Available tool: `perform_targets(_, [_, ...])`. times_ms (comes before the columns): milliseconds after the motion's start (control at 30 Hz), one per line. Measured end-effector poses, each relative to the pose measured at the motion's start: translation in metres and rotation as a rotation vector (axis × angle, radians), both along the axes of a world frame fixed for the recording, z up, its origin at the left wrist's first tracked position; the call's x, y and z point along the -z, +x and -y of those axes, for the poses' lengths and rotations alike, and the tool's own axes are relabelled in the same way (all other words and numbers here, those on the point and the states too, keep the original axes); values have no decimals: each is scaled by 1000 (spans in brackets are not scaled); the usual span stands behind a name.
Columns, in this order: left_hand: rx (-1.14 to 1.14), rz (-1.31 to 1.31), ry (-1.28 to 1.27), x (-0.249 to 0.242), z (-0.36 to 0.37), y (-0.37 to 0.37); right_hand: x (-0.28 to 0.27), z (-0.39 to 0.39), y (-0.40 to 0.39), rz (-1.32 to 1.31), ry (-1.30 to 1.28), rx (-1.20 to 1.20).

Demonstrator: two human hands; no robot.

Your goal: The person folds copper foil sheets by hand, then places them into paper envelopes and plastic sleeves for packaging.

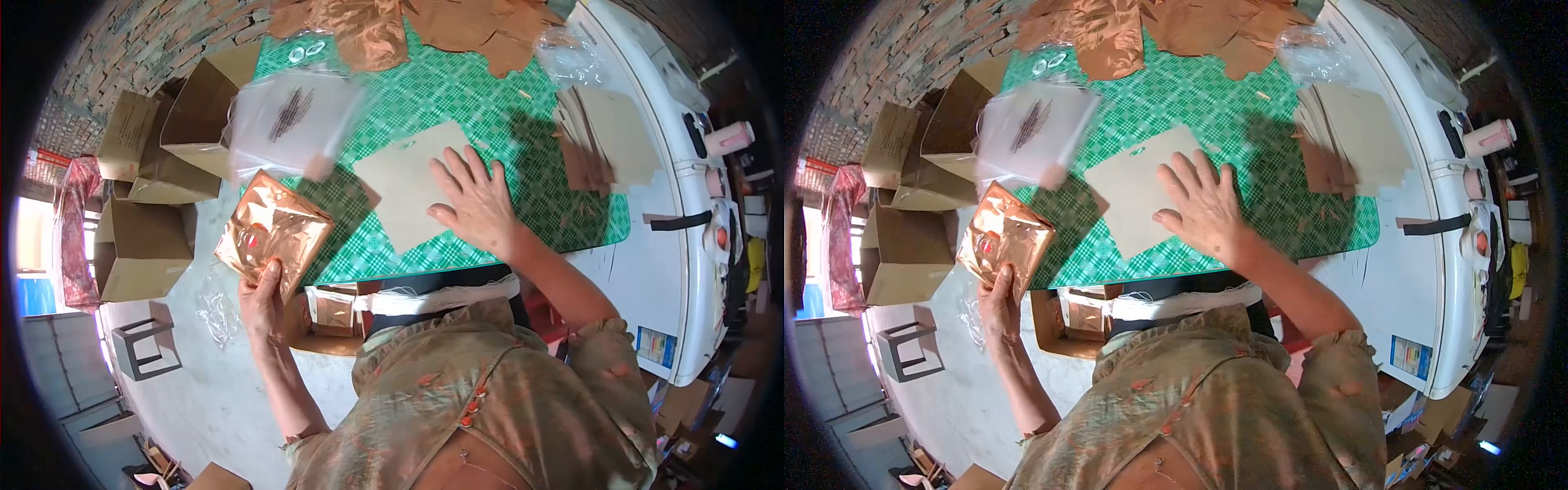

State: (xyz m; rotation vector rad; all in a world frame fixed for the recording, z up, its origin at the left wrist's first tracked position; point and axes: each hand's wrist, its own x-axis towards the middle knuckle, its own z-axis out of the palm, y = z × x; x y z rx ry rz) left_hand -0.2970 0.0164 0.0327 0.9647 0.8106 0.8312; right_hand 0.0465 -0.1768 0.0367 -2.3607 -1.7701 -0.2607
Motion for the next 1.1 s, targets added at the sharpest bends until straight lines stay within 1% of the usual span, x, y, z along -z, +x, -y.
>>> perform_targets(33, [18,7,-15,-1,2,7,3,0,-5,16,-26,72])
perform_targets(133, [77,14,-18,-11,14,34,-2,-9,-10,-64,5,108])
perform_targets(167, [103,18,-18,-14,18,41,-13,-9,-2,-163,-73,112])
perform_targets(267, [139,18,-11,-11,21,51,1,-22,51,165,137,238])
perform_targets(367, [166,-9,-28,-12,27,62,7,-29,106,165,124,341])
perform_targets(467, [191,-15,-38,-8,29,70,45,-33,131,14,77,417])
perform_targets(567, [191,-20,-35,-5,30,75,36,-32,136,-80,-17,432])
perform_targets(667, [184,-43,-46,-8,31,76,31,-38,160,36,-113,567])
perform_targets(767, [183,-42,-39,-12,31,76,38,-38,189,-126,32,653])
perform_targets(867, [186,-39,-9,-11,31,75,41,-25,179,-59,38,611])
perform_targets(967, [185,-27,-13,-6,32,73,49,13,156,-20,123,506])
perform_targets(1100, [205,-2,-22,-1,33,73,40,73,94,28,118,470])
